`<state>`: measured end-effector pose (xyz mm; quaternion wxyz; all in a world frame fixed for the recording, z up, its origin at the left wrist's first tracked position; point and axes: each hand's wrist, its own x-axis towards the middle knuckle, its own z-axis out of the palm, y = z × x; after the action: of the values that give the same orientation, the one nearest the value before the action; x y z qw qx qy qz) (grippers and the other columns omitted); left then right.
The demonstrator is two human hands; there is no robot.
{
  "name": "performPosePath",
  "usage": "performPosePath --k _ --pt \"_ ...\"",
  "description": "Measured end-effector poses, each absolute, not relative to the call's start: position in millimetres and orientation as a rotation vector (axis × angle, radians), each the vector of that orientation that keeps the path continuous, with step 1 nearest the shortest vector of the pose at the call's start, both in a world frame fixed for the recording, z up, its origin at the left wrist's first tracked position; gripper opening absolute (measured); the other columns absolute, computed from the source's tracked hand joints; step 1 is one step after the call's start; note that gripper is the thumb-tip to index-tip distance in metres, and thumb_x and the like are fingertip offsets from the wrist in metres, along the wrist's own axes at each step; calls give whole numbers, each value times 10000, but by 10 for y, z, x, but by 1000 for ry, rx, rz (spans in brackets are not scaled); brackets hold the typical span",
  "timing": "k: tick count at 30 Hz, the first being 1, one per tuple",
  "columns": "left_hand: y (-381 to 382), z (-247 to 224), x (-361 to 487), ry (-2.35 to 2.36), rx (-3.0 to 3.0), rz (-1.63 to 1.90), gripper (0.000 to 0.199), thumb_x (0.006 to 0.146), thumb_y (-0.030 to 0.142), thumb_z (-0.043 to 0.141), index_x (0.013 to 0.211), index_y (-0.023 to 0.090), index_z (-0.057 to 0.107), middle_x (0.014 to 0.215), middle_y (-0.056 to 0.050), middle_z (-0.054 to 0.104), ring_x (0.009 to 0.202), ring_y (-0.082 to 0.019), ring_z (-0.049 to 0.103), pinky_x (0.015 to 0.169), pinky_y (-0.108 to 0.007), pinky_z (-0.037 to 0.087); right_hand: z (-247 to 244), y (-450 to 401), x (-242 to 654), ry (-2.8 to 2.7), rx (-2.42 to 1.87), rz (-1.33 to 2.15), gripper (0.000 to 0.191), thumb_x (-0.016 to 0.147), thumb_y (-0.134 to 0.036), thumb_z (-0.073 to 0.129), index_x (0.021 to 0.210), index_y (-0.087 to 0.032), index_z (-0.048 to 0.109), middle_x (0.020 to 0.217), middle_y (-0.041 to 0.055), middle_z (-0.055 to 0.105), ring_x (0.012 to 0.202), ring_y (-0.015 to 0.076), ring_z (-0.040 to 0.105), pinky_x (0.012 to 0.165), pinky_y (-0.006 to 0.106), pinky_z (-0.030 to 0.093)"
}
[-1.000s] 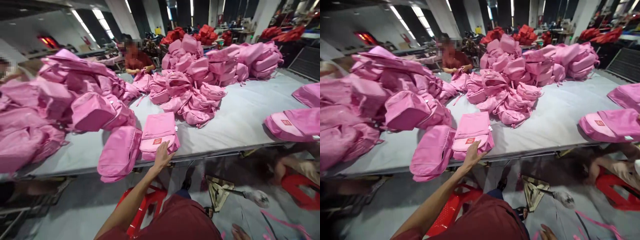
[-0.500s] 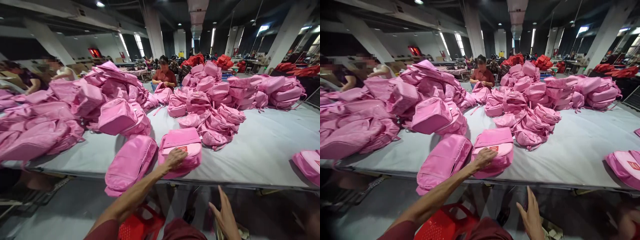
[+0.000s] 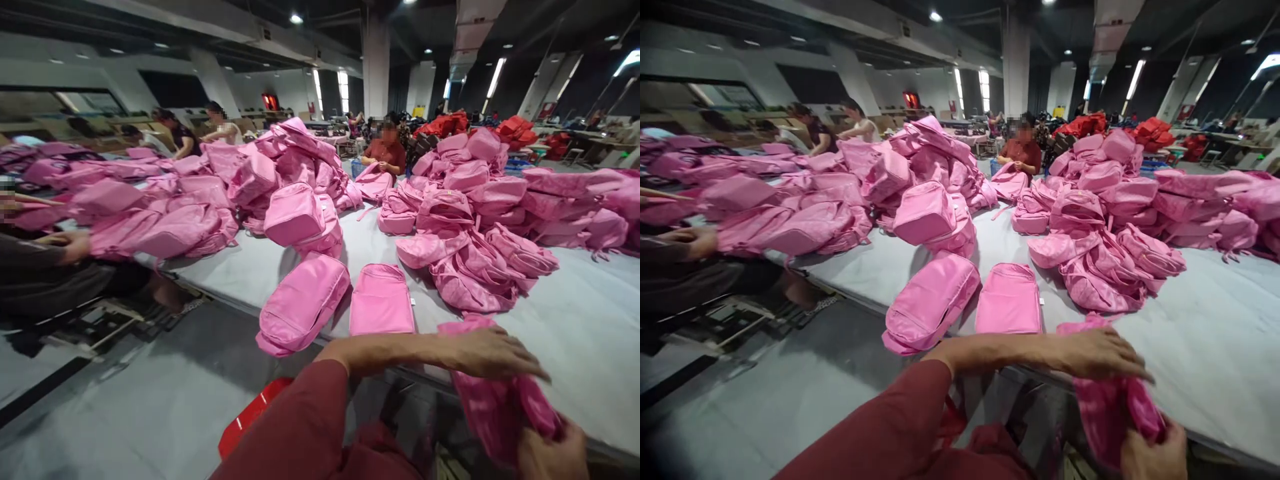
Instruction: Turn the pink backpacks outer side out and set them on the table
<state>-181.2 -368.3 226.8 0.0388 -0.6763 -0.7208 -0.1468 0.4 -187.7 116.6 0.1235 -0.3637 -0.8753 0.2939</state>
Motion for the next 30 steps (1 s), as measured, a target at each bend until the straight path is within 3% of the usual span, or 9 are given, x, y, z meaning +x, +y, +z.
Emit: performPosePath --k 2,4,8,12,16,19,27,30 --pt "-3689 2100 -1750 -2324 -1727 -890 370 1135 257 558 1461 233 732 1483 -130 757 1372 -250 679 1152 -392 512 1327 -1849 -96 -2462 -1304 816 540 838 -806 649 1102 -334 661 844 123 737 782 411 715 695 504 557" --pt "-3751 1895 -1607 -2444 -1294 -1335 310 1128 332 588 1369 210 739 1311 -139 807 1216 -274 733 1084 -407 553 1513 -1829 -223 -2477 -1338 724 697 853 -921 568 1102 -278 675 969 197 784 890 427 740 765 500 561" --pt "-3871 1440 -1285 -2680 -1028 -1737 434 1053 569 691 1300 213 665 1178 -100 767 1043 -264 719 959 -392 568 1671 -1737 -480 -2453 -1367 675 681 985 -777 550 1280 -171 653 1182 277 790 1107 416 761 918 447 553" --pt "-3838 1121 -1104 -2802 -1058 -1819 480 1016 638 690 1264 233 615 1126 -72 725 995 -261 668 929 -389 533 1630 -1763 -568 -2439 -1318 650 645 1040 -730 537 1296 -148 640 1179 281 791 1115 425 766 926 436 533" --pt "-3761 952 -1237 -2741 -1124 -1994 329 1042 568 615 1016 240 609 922 -15 650 869 -231 585 871 -364 499 1614 -1834 -604 -2469 -1248 657 609 1046 -719 559 1275 -161 643 1170 256 796 1109 429 764 903 427 519" --pt "-3766 879 -1387 -2672 -1268 -2085 327 1064 523 567 916 234 603 876 -3 617 874 -216 563 873 -341 484 1630 -1826 -661 -2457 -1255 668 574 1045 -699 591 1268 -172 639 1166 234 797 1099 406 763 897 407 510" --pt "-3917 992 -1750 -2516 -1682 -1585 314 1118 454 508 994 221 678 899 -57 649 880 -224 573 905 -324 456 1674 -1738 -747 -2456 -1261 653 444 1048 -599 658 1216 -188 639 1128 203 801 1071 361 754 885 372 496" --pt "-3900 982 -1831 -2461 -1660 -1556 296 1141 421 495 1022 222 679 918 -42 655 869 -209 597 882 -312 478 1717 -1757 -783 -2432 -1334 647 435 1062 -589 638 1225 -186 633 1168 213 798 1098 361 753 905 376 501"
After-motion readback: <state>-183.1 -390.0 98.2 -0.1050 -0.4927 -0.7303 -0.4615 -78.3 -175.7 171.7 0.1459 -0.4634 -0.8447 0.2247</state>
